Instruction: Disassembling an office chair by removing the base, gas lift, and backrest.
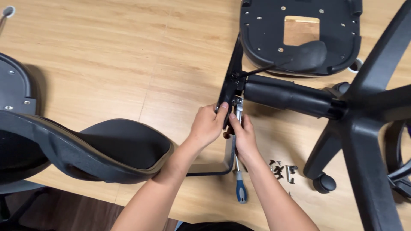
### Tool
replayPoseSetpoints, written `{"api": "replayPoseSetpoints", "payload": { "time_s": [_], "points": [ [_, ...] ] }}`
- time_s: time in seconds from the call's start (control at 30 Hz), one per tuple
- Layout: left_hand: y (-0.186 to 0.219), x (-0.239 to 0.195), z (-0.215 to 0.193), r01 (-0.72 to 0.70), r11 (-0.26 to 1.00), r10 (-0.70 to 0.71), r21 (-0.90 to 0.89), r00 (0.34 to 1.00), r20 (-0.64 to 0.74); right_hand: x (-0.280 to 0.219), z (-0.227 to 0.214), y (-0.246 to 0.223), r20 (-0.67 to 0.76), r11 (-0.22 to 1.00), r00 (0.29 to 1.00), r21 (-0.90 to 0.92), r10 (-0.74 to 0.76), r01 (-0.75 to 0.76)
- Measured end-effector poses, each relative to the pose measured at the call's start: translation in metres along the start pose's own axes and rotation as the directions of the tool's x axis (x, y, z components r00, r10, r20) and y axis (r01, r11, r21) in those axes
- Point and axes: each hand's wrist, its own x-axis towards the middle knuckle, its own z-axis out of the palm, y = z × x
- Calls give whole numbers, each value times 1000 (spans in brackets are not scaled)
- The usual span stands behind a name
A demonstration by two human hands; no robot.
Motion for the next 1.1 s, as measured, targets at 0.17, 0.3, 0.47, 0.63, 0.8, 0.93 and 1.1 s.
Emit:
{"api": "replayPoseSetpoints", "payload": {
  "time_s": [0.17,0.3,0.47,0.63,0.8,0.93,1.1],
  "points": [
    [14,-5,-3,-23,999,22,-44,1000,-14,-1,0,0,18,999,1000,47,0,-1],
    [18,-6,-3,-16,998,13,-67,999,-43,-2,3,-14,50,996,995,10,86,-87],
    [31,-4,-7,-18,990,14,-140,999,-30,14,-16,-10,188,971,964,112,190,-213],
    [13,7,-4,-180,982,168,-65,974,-152,16,-34,-6,396,865,909,403,131,-300],
    [-26,2,-5,85,985,-108,-150,982,-154,-21,-17,-8,86,966,987,210,133,-148],
    [-30,-4,-7,154,969,-184,-192,972,-147,-32,-18,25,76,983,992,163,-96,83],
    [-26,1,-13,157,967,-180,-202,978,-106,-46,-39,45,64,971,975,123,-214,205]
  ]
}}
